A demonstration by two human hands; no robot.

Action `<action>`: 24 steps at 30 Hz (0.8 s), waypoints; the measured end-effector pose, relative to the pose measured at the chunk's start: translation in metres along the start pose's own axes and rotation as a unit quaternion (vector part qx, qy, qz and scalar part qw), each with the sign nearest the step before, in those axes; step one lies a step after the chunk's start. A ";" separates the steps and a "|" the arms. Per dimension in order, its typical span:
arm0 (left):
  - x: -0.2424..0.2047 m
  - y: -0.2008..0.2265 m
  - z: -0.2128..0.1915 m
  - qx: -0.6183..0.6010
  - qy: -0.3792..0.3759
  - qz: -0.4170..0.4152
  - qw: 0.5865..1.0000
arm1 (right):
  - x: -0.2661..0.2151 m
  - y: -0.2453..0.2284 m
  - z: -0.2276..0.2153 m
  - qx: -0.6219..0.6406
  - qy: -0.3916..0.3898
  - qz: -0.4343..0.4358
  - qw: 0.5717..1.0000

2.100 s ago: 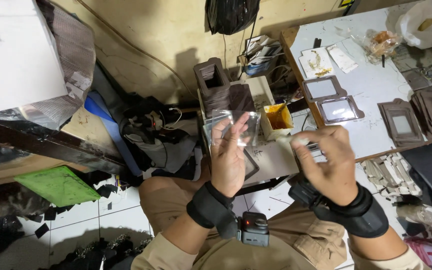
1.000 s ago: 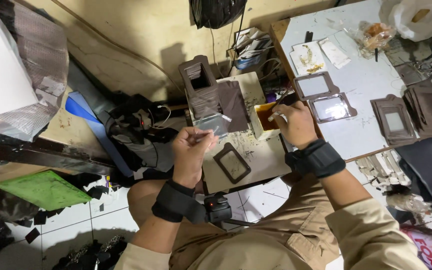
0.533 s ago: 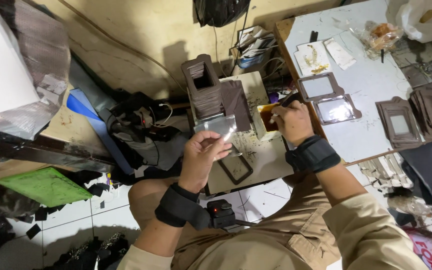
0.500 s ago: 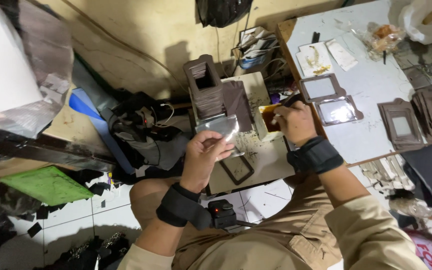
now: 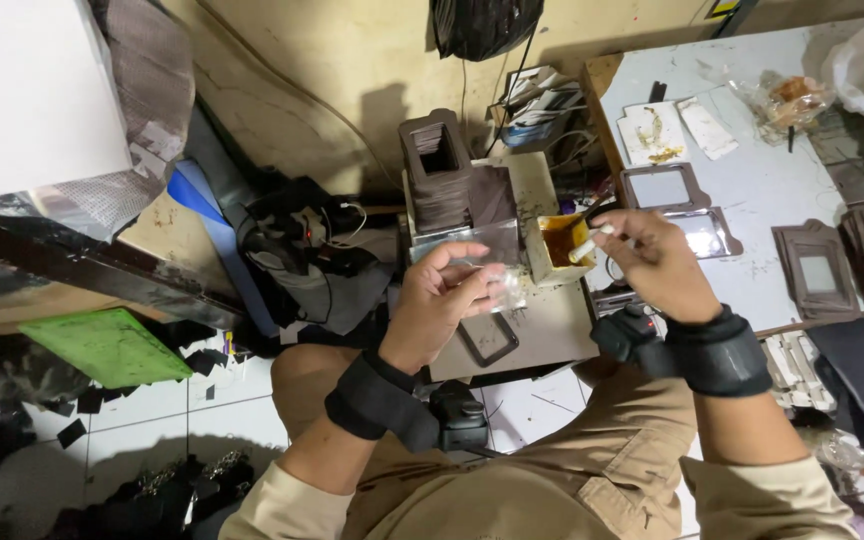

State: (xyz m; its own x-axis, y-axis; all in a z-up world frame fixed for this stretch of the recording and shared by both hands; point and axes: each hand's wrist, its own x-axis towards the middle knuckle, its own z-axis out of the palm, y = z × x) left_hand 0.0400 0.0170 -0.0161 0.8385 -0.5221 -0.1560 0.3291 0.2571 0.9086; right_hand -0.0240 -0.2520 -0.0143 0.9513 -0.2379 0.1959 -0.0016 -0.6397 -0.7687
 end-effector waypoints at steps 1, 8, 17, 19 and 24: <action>-0.003 0.006 0.004 0.000 -0.003 0.002 1.000 | -0.003 -0.006 -0.001 -0.001 0.003 -0.001 1.000; -0.017 0.022 0.023 0.008 -0.041 -0.003 0.999 | -0.023 -0.061 -0.009 0.057 0.145 -0.127 0.980; -0.023 0.023 0.027 0.008 -0.053 -0.002 0.999 | -0.029 -0.094 -0.005 0.004 0.162 -0.193 0.968; -0.024 0.023 0.028 0.009 -0.055 -0.004 0.998 | -0.029 -0.093 -0.003 -0.008 0.168 -0.201 0.965; -0.027 0.026 0.028 0.012 -0.061 -0.003 0.998 | -0.028 -0.085 0.002 -0.061 0.191 -0.227 0.953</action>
State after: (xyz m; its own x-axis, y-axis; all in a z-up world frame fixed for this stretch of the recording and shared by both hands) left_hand 0.0138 0.0147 0.0223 0.7774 -0.6186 -0.1142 0.3214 0.2345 0.9174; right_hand -0.0503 -0.1894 0.0450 0.6808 -0.1514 0.7167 0.3247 -0.8147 -0.4805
